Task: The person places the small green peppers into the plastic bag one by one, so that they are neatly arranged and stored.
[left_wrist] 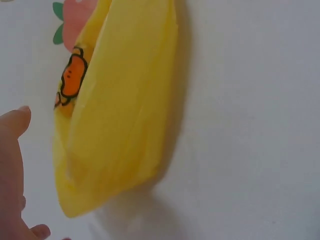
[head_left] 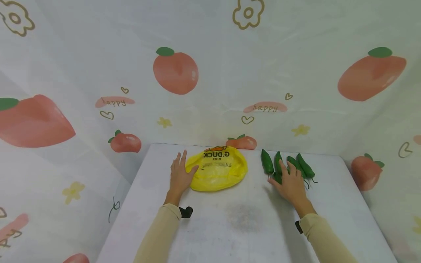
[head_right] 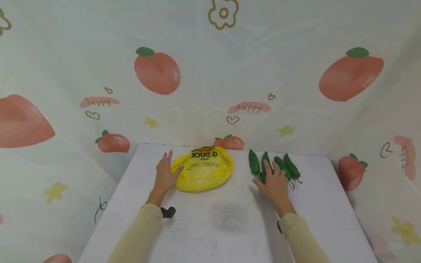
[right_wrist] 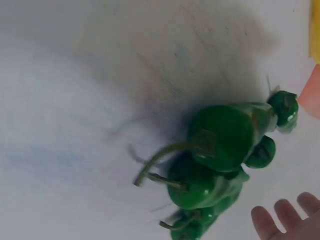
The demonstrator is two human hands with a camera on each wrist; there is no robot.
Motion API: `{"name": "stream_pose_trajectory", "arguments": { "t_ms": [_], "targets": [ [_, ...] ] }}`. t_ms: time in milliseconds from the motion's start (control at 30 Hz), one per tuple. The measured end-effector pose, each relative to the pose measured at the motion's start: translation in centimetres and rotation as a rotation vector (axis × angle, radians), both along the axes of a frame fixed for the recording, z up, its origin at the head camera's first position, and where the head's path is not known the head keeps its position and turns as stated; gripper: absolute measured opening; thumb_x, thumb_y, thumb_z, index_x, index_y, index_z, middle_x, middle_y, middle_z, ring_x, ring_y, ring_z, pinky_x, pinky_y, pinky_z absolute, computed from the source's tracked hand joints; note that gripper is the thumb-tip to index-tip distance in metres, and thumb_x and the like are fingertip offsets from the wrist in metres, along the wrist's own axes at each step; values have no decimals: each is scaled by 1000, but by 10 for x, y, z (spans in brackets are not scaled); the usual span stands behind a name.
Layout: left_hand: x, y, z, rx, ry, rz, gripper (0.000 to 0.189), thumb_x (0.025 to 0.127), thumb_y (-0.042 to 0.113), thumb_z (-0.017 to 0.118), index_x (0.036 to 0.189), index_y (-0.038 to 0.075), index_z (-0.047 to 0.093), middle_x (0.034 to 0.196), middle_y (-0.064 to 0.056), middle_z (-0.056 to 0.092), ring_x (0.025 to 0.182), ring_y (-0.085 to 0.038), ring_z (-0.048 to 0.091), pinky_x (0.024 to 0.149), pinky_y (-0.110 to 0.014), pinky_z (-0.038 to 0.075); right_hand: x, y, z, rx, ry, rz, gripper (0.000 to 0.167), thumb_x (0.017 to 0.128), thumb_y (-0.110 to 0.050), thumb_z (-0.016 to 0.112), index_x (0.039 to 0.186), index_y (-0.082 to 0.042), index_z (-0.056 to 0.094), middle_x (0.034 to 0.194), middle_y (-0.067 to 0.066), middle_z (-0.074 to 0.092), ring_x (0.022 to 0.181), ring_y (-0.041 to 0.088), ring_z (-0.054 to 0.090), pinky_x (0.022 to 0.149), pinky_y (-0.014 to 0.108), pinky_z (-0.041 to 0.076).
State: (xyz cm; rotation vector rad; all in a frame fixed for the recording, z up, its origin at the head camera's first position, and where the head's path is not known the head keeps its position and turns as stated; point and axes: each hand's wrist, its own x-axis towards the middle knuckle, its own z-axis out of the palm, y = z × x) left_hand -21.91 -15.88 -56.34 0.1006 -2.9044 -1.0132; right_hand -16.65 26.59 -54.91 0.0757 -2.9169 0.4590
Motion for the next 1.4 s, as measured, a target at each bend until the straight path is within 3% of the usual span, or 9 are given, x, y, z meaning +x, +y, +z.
{"name": "stream_pose_trajectory", "arguments": {
  "t_ms": [100,267,400,500,600,867,1000,1233,1400],
  "targets": [
    [2,-6,-8,73,-26,12,81,99,51,58,164,39,12,173,-9,12,154,-44,18,123,-68,24,3,3,-6,-15,20,-12,89,87,-45,77,154,-3,37,148,38,40,122,64,46,94,74,43],
    [5,-16,-25,195,-50,37,73,101,49,58,163,37,22,170,-10,22,153,-41,23,124,-64,25,10,5,-11,-55,-24,-22,84,89,-42,76,152,-1,39,143,40,43,120,63,48,94,71,42],
    [8,-20,-34,351,-13,87,66,101,39,63,160,29,34,165,-9,34,150,-35,34,122,-56,35,13,3,-14,-96,-51,-47,76,91,-37,75,148,2,44,136,41,46,117,63,50,93,71,45],
    [13,-20,-36,462,22,128,63,100,35,66,157,25,42,160,-9,42,138,-33,44,114,-53,46,13,4,-15,-128,-87,-67,69,93,-35,73,143,4,47,131,40,49,113,62,54,86,69,50],
    [16,-20,-41,498,46,150,62,99,38,67,155,24,45,156,-7,47,127,-28,50,106,-47,50,13,5,-16,-162,-137,-83,65,95,-33,72,141,6,48,128,40,51,112,58,55,84,65,52],
    [16,-21,-55,573,88,181,58,97,43,68,150,26,52,150,1,57,89,-14,59,73,-16,53,16,7,-17,-185,-242,-87,62,95,-25,71,139,11,47,135,41,52,123,57,52,99,66,48],
    [16,-24,-60,644,101,195,58,95,39,71,149,23,54,147,-1,59,72,-10,62,66,-16,57,16,7,-20,-190,-279,-91,61,96,-22,69,142,11,44,136,41,52,124,56,52,102,66,47],
    [16,-23,-66,651,153,271,47,93,34,76,137,22,66,137,-4,68,65,-5,63,62,-15,57,18,5,-19,-199,-285,-77,64,96,-20,68,147,8,41,131,40,58,116,55,59,95,63,52],
    [16,-20,-68,665,162,267,41,93,28,76,133,20,70,134,-7,70,66,-2,67,62,-15,57,23,6,-18,-211,-282,-95,62,96,-21,68,147,5,43,131,38,60,115,53,61,92,62,53]
  ]
}}
